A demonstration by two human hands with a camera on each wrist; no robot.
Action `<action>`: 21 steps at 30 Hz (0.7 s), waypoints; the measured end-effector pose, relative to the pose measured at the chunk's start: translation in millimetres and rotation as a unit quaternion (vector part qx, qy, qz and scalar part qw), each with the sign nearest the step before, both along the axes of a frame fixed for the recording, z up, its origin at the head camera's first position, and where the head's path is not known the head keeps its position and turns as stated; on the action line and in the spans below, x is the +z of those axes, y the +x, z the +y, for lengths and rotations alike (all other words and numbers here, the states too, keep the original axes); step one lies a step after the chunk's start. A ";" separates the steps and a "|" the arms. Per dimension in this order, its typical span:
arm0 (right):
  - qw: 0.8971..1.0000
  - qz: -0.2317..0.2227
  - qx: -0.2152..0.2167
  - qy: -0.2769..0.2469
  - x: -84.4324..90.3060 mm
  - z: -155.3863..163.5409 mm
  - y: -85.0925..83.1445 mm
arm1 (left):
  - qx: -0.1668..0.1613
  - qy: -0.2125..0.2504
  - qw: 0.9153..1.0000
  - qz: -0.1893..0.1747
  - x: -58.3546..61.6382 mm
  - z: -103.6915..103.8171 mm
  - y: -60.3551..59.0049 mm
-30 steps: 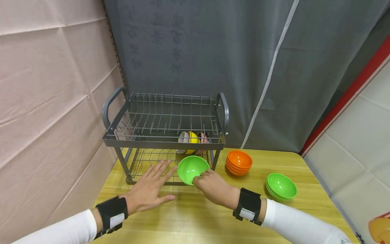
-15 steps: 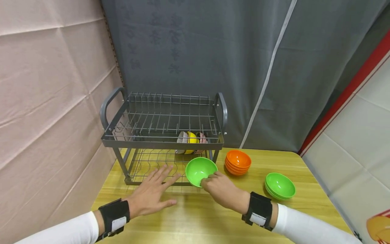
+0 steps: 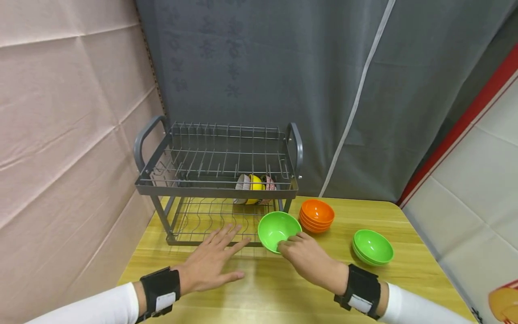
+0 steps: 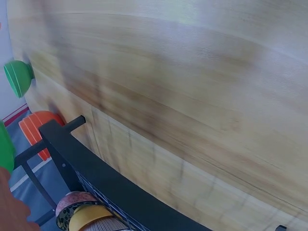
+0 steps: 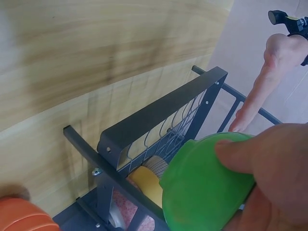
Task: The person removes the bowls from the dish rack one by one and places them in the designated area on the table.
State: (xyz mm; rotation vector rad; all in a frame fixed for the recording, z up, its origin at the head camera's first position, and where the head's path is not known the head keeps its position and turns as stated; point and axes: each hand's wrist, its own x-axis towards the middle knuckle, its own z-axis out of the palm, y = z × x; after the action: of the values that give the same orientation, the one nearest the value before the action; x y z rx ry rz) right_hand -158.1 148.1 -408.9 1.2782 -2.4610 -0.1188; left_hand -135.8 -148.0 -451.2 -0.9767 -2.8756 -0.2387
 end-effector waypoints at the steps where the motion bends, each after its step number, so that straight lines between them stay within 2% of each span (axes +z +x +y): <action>1: 1.000 0.004 -0.001 0.000 0.1 2.3 1.0 | -0.001 -0.001 1.000 0.002 0.1 0.7 0.2; 11: 1.000 0.011 -0.028 -0.001 1.3 26.7 12.0 | -0.026 -0.023 0.999 0.011 -5.7 2.8 1.8; 17: 0.999 0.001 -0.051 0.000 -4.2 36.2 14.2 | -0.048 -0.031 0.998 -0.011 -4.5 11.2 0.1; 21: 0.997 -0.013 -0.074 0.002 -9.9 44.4 10.6 | -0.058 -0.026 0.998 0.000 -1.8 16.5 -1.9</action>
State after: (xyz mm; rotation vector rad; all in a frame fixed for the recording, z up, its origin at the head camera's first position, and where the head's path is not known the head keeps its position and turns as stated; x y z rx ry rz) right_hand -147.5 192.5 -418.8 1.1057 -2.5774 -0.1460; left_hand -137.7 -131.5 -453.0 -1.1539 -2.8422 -0.1723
